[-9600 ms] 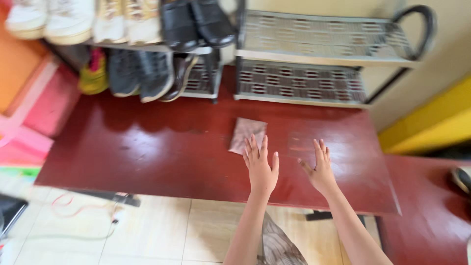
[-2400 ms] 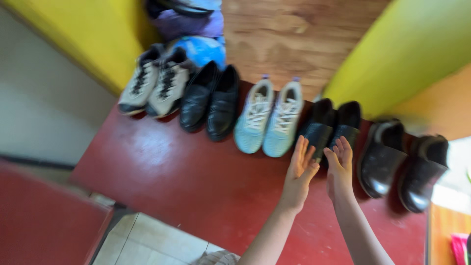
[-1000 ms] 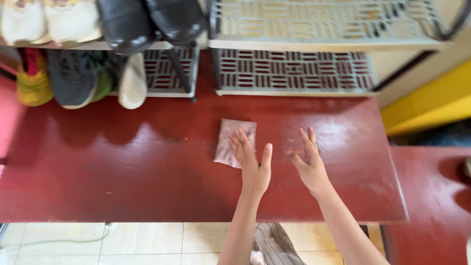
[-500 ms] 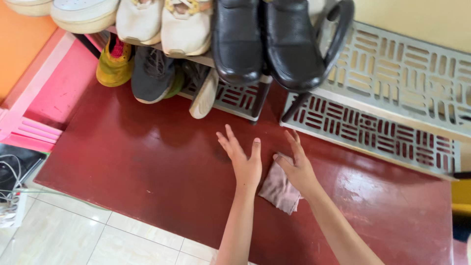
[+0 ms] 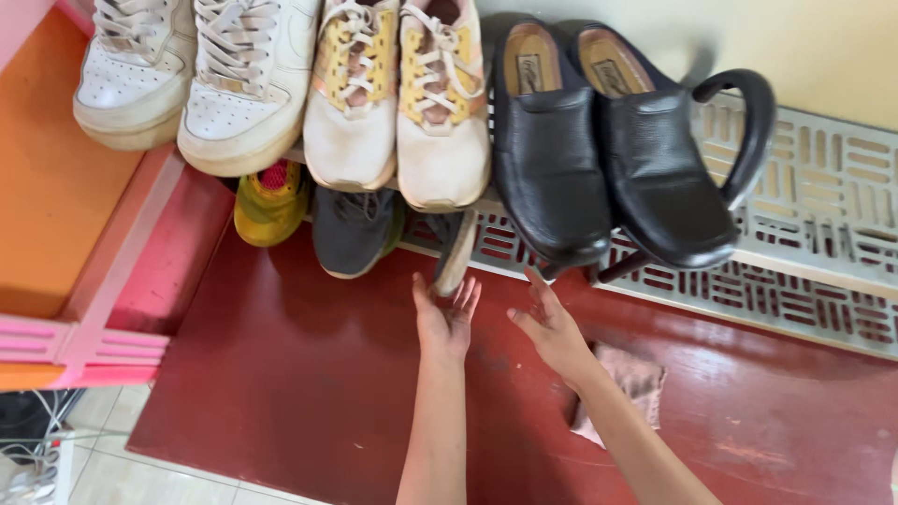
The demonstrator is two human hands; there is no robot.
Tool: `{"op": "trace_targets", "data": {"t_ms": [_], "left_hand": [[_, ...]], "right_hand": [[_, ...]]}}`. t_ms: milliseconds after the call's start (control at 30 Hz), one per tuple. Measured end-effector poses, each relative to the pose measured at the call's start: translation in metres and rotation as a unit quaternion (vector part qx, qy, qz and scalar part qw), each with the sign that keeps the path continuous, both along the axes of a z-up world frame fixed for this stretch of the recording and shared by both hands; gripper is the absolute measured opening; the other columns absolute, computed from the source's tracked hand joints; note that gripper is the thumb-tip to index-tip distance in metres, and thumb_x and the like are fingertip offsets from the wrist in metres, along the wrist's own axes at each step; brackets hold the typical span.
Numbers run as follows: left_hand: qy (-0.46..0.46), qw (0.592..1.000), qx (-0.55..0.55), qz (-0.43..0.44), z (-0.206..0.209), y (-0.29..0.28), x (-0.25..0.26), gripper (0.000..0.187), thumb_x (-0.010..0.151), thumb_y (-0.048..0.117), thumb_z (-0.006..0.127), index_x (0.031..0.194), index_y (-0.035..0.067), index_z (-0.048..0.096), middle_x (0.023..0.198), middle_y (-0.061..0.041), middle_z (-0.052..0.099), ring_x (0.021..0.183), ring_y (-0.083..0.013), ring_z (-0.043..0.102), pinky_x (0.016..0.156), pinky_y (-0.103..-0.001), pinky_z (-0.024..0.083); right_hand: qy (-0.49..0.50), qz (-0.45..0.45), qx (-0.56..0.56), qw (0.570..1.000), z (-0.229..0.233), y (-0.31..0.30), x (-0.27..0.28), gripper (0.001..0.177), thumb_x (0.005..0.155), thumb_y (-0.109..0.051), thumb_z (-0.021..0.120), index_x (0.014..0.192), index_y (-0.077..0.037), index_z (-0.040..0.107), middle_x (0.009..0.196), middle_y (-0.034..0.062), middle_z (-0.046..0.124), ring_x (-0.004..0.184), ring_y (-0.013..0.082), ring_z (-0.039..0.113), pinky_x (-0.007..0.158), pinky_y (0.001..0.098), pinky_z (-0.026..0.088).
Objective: The person removes various shoes from a metal shoe rack and places them one by one onto a red bench. The person handles sneakers, loafers, and slip-ons, arranging them in a row on the bench surface.
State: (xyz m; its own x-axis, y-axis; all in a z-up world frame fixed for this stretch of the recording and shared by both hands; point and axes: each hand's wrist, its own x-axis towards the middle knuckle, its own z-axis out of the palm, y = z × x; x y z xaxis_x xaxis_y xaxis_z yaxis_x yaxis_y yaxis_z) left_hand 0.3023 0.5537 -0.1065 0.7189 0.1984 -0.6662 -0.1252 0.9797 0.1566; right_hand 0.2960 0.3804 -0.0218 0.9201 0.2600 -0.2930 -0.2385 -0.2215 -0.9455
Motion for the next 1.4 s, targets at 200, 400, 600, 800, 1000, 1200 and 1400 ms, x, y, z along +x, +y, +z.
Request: {"op": "trace_targets", "data": {"t_ms": [200, 400, 600, 800, 1000, 1200, 1400], "left_hand": [[-0.125, 0.986, 0.017, -0.107, -0.058, 0.015, 0.017, 0.037, 0.098, 0.008, 0.061, 0.123, -0.018, 0.053, 0.122, -0.023, 0.064, 0.109, -0.0304, 0.068, 0.106, -0.043, 0.056], [-0.038, 0.979, 0.158, -0.127, 0.001, -0.019, -0.007, 0.063, 0.079, -0.005, 0.066, 0.138, -0.002, 0.045, 0.131, -0.018, 0.061, 0.119, -0.0282, 0.064, 0.105, -0.042, 0.049], [0.114, 0.914, 0.349, -0.172, 0.103, -0.085, -0.06, 0.092, 0.085, 0.001, 0.073, 0.155, 0.017, 0.014, 0.155, -0.011, 0.024, 0.141, -0.0222, 0.037, 0.114, -0.039, 0.037], [0.067, 0.97, 0.17, -0.16, 0.133, -0.128, -0.104, 0.092, 0.089, 0.015, 0.064, 0.154, 0.025, 0.0, 0.156, -0.006, 0.026, 0.139, -0.0235, 0.045, 0.111, -0.041, 0.044], [0.086, 0.942, 0.226, -0.234, 0.117, -0.214, -0.172, 0.087, 0.101, 0.025, 0.061, 0.157, 0.025, -0.005, 0.159, -0.007, 0.026, 0.141, -0.0196, 0.042, 0.112, -0.035, 0.038], [-0.006, 0.967, 0.16, -0.197, 0.118, -0.322, -0.253, 0.089, 0.095, 0.014, 0.057, 0.155, 0.025, -0.008, 0.152, -0.012, 0.034, 0.132, -0.0226, 0.054, 0.109, -0.036, 0.049], [0.001, 0.915, 0.166, -0.367, 0.142, -0.429, -0.331, 0.095, 0.095, 0.011, 0.059, 0.158, 0.022, -0.011, 0.147, -0.015, 0.041, 0.119, -0.0245, 0.054, 0.106, -0.037, 0.043]], "right_hand": [[-0.001, -0.031, 0.035, 0.999, -0.025, 0.037, 0.008, 0.079, 0.092, -0.015, 0.067, 0.159, -0.009, 0.026, 0.168, 0.008, 0.028, 0.155, 0.0251, 0.025, 0.12, 0.0387, 0.029], [0.044, -0.17, 0.145, 0.974, -0.053, 0.037, 0.018, 0.076, 0.091, -0.013, 0.064, 0.157, -0.006, 0.028, 0.145, 0.0157, 0.053, 0.13, 0.025, 0.054, 0.109, 0.0408, 0.046], [0.153, -0.218, 0.174, 0.948, -0.021, 0.021, 0.007, 0.069, 0.085, -0.004, 0.059, 0.153, -0.002, 0.047, 0.125, 0.0114, 0.066, 0.11, 0.021, 0.063, 0.093, 0.033, 0.052], [0.143, -0.137, 0.117, 0.973, 0.012, -0.022, -0.024, 0.071, 0.082, -0.006, 0.052, 0.154, -0.006, 0.05, 0.126, 0.0105, 0.065, 0.106, 0.0187, 0.057, 0.091, 0.0286, 0.047], [0.062, -0.041, 0.068, 0.995, 0.045, -0.096, -0.078, 0.076, 0.074, -0.003, 0.055, 0.149, -0.006, 0.049, 0.138, 0.0066, 0.063, 0.122, 0.0185, 0.06, 0.101, 0.0294, 0.047], [0.103, -0.119, 0.057, 0.986, 0.066, -0.2, -0.167, 0.078, 0.074, -0.001, 0.055, 0.151, -0.011, 0.048, 0.141, 0.0086, 0.06, 0.122, 0.0203, 0.059, 0.099, 0.0318, 0.048], [0.096, -0.255, 0.073, 0.959, 0.073, -0.338, -0.265, 0.076, 0.076, 0.0, 0.052, 0.152, -0.011, 0.048, 0.14, 0.0101, 0.06, 0.117, 0.0235, 0.059, 0.092, 0.0347, 0.049]]}}
